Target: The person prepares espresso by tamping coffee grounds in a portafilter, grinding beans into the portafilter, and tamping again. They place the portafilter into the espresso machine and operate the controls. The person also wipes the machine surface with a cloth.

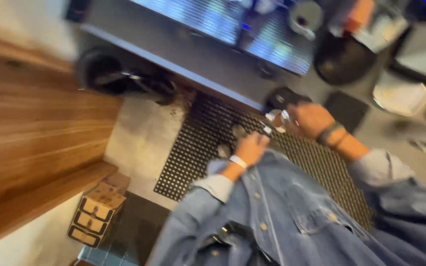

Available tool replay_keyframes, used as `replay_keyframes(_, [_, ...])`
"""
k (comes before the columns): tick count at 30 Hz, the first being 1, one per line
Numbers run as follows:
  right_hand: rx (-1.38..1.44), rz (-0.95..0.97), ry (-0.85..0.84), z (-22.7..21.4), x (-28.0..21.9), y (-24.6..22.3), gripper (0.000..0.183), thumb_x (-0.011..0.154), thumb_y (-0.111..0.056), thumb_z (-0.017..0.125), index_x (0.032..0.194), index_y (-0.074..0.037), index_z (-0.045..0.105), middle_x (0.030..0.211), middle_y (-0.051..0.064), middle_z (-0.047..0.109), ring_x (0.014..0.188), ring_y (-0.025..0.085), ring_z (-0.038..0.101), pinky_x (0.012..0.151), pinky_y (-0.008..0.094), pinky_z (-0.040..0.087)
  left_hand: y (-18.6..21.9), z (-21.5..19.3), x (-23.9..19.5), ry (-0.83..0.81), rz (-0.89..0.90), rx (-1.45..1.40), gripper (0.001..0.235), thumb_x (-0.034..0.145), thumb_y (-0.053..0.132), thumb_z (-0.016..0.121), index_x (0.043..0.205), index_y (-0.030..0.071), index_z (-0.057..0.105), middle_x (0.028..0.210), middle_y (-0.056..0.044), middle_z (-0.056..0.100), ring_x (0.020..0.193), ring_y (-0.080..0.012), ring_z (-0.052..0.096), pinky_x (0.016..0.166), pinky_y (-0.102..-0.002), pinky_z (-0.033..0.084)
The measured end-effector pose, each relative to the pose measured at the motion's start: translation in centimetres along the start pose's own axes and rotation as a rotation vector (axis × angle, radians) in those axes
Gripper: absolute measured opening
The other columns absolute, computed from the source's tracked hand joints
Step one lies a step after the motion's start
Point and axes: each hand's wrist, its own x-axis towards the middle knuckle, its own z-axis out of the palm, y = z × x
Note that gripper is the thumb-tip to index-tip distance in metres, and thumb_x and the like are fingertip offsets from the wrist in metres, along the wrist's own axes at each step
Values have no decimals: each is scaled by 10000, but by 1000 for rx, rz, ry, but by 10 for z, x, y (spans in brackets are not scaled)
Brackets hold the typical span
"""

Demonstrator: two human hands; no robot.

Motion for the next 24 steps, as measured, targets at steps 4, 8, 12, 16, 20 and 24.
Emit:
replay_keyframes(4, [148,85,25,23,3,27,366,836,-439,643,1001,-113,642,822,186,728,810,404,753,693,543,591,4,-44,-6,-33,-3,-61,613,1034,534,527,1282,-12,656,1240,-246,689,1239,-383,619,1091,-502,473])
replay_keyframes(8, [123,264,353,104,41,18,307,917,-336,578,1153,-139,572,985,140,623,861,387,714,670,479,603,-6,-94,-17,-1,-79,-347,303,1041,327,575,1013,46,684,499,-116,590,349,-224,575,251,-315,488])
replay_keyframes(12, [-61,346,514,-1,8,-59,726,731,-472,843,1353,-164,628,1288,214,607,1274,432,549,1022,546,452,55,-168,-47,46,-73,-439,361,1092,243,381,1003,22,652,418,-133,538,285,-234,538,241,-315,429])
replay_keyframes(16, [1055,-70,320,-39,54,-144,316,957,-346,592,1103,-89,703,972,170,724,958,337,695,834,451,558,69,-222,-41,204,-106,-527,527,1081,386,287,1443,31,430,553,-161,575,398,-227,584,285,-290,513])
replay_keyframes(20, [2333,-135,-192,-30,145,-246,146,978,-90,659,1090,-12,608,848,138,694,656,272,722,451,410,619,33,-265,7,454,238,-320,501,1092,350,319,1488,74,456,1215,-236,620,1101,-405,658,923,-510,565])
replay_keyframes(24, [2481,-170,76,-65,258,-283,93,881,12,704,930,4,626,801,128,636,728,276,685,626,433,617,68,-378,17,372,103,-15,648,1062,381,317,1611,80,151,1276,-247,659,1135,-513,615,994,-648,482])
